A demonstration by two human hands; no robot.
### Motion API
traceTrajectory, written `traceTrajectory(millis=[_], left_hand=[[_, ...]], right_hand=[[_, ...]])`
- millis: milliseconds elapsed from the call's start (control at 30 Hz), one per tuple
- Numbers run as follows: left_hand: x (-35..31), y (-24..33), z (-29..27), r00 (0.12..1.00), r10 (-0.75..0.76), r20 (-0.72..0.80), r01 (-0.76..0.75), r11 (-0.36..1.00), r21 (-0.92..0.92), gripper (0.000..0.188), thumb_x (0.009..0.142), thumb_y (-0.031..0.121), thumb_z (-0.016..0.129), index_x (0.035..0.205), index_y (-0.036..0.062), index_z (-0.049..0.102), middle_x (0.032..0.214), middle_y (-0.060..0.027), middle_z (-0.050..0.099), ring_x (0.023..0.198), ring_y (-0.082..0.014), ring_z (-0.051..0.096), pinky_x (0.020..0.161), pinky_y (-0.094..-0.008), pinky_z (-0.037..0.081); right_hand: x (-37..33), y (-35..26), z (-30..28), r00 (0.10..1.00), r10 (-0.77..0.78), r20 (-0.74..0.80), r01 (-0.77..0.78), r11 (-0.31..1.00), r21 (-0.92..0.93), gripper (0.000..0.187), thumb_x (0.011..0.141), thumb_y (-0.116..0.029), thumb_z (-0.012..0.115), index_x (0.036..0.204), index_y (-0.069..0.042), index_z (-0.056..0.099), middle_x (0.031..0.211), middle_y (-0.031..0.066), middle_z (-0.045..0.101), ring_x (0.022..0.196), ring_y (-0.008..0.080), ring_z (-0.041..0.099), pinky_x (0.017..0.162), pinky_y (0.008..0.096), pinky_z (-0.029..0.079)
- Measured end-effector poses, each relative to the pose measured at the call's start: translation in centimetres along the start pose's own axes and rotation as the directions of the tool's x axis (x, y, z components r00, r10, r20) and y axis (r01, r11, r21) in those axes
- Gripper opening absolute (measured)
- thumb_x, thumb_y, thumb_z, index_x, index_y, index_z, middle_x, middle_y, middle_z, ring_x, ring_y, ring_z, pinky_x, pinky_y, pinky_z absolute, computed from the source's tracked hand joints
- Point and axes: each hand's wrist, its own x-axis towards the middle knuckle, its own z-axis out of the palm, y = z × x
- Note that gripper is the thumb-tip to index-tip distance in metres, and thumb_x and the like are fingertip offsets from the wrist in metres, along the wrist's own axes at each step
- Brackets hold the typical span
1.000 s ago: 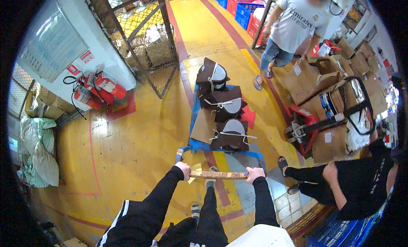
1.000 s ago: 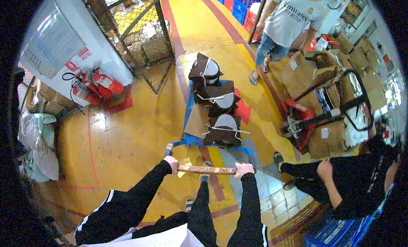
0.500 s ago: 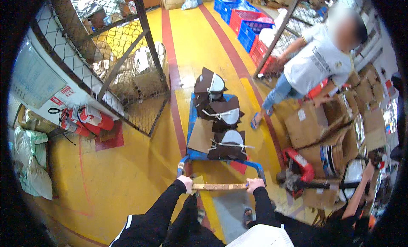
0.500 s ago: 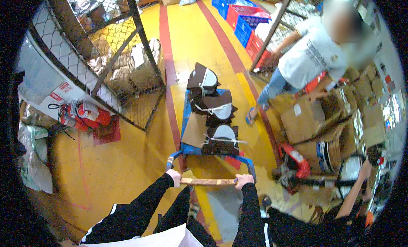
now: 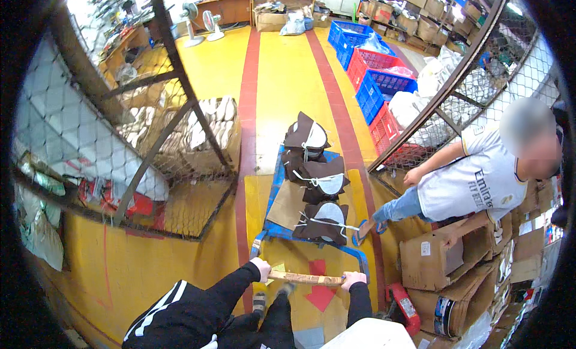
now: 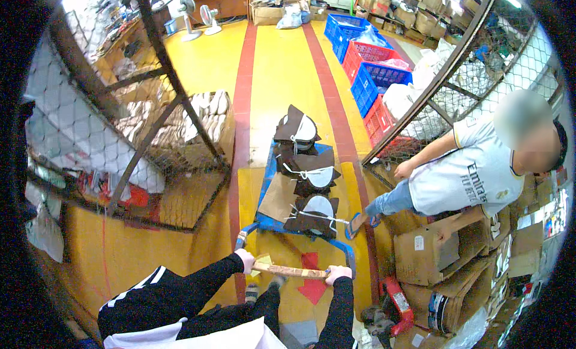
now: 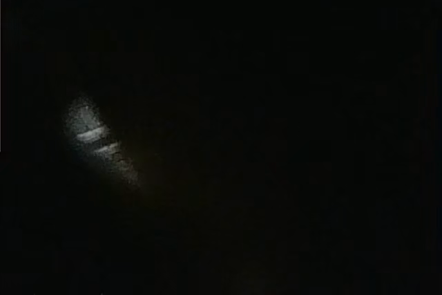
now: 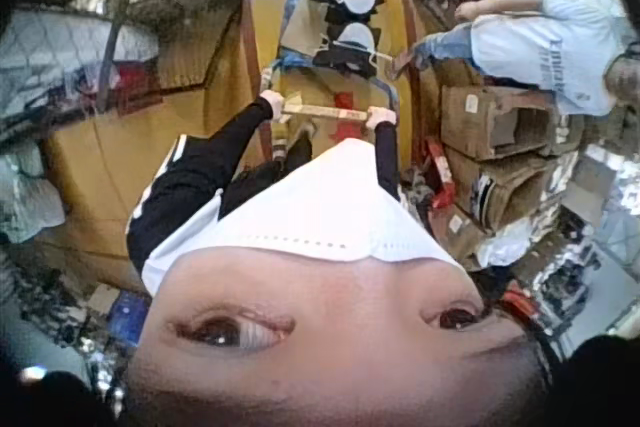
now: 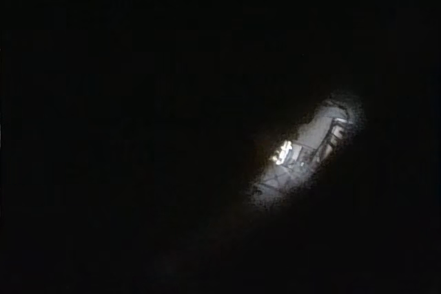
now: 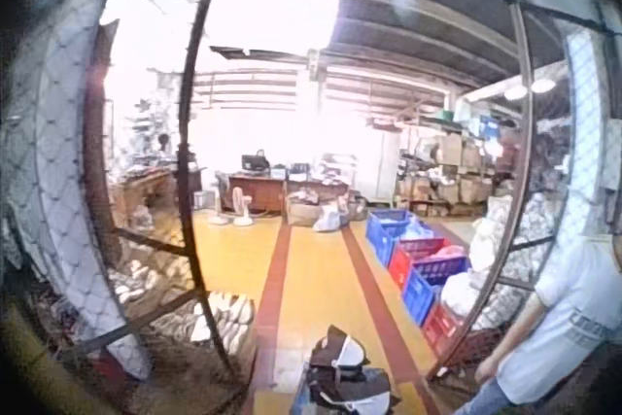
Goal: The person pushes a blue pallet jack carrying stacked shoe parts through a warehouse, then stops to transfer the parts one by one into a red plastic crate.
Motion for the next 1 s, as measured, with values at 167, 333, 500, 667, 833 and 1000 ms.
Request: traceTrajectory(millis=[167, 333, 500, 667, 833, 1000], left_hand=[[8.5, -6.3, -8.4, 0.999, -0.045, 0.004, 0.045, 0.999, 0.014, 0.023, 0.059, 0.029, 0.059, 0.068, 0.0100, 0.068, 0.068, -0.0137, 0.065, 0.065, -0.0299, 0.065, 0.060, -0.0399, 0.052], [15.0, -12.5, -15.5, 0.999, -0.041, -0.010, 0.041, 0.999, 0.006, 0.023, 0.060, 0.029, 0.059, 0.067, 0.0093, 0.068, 0.067, -0.0136, 0.065, 0.065, -0.0303, 0.065, 0.061, -0.0394, 0.052], [22.8, -18.3, -24.0, 0.999, -0.024, -0.039, 0.022, 0.999, -0.033, 0.024, 0.059, 0.031, 0.060, 0.066, 0.0091, 0.067, 0.066, -0.0141, 0.064, 0.065, -0.0301, 0.065, 0.060, -0.0394, 0.052], [29.3, -22.5, -31.7, 0.994, -0.020, -0.105, 0.014, 0.998, -0.063, 0.025, 0.057, 0.033, 0.061, 0.065, 0.0101, 0.067, 0.063, -0.0141, 0.063, 0.063, -0.0303, 0.064, 0.059, -0.0401, 0.052], [35.4, -27.6, -38.8, 0.994, 0.000, -0.110, -0.010, 0.996, -0.090, 0.023, 0.058, 0.031, 0.061, 0.065, 0.0100, 0.067, 0.065, -0.0151, 0.064, 0.064, -0.0311, 0.064, 0.060, -0.0403, 0.052], [40.5, -33.6, -46.3, 0.997, -0.065, -0.030, 0.063, 0.996, -0.065, 0.024, 0.059, 0.030, 0.061, 0.068, 0.0080, 0.068, 0.068, -0.0150, 0.065, 0.067, -0.0292, 0.065, 0.065, -0.0379, 0.052]], right_hand=[[8.8, 1.7, -9.9, 0.999, -0.036, -0.002, 0.036, 0.999, -0.018, 0.028, 0.066, -0.034, 0.060, 0.092, -0.023, 0.066, 0.086, 0.0090, 0.068, 0.083, 0.0263, 0.065, 0.071, 0.0392, 0.051], [17.6, 2.5, -18.9, 0.998, -0.047, 0.042, 0.047, 0.999, -0.003, 0.030, 0.069, -0.034, 0.061, 0.096, -0.023, 0.066, 0.089, 0.0091, 0.067, 0.085, 0.0256, 0.065, 0.073, 0.0378, 0.051], [27.4, 4.6, -26.9, 0.997, -0.025, -0.067, 0.027, 0.999, 0.020, 0.024, 0.065, -0.032, 0.062, 0.085, -0.018, 0.064, 0.080, 0.0122, 0.066, 0.078, 0.0302, 0.064, 0.070, 0.0418, 0.050], [34.4, 6.1, -37.1, 0.999, -0.038, 0.001, 0.038, 0.999, -0.002, 0.025, 0.065, -0.029, 0.062, 0.088, -0.019, 0.063, 0.081, 0.0116, 0.066, 0.081, 0.0286, 0.064, 0.073, 0.0394, 0.048], [42.5, 8.1, -42.9, 0.997, -0.049, -0.066, 0.049, 0.999, 0.000, 0.025, 0.065, -0.027, 0.059, 0.088, -0.017, 0.062, 0.080, 0.0119, 0.066, 0.082, 0.0289, 0.063, 0.077, 0.0386, 0.047], [50.4, 7.1, -51.4, 0.996, -0.071, -0.059, 0.070, 0.997, -0.014, 0.028, 0.065, -0.026, 0.059, 0.091, -0.017, 0.063, 0.081, 0.0126, 0.067, 0.082, 0.0289, 0.064, 0.075, 0.0392, 0.047]])
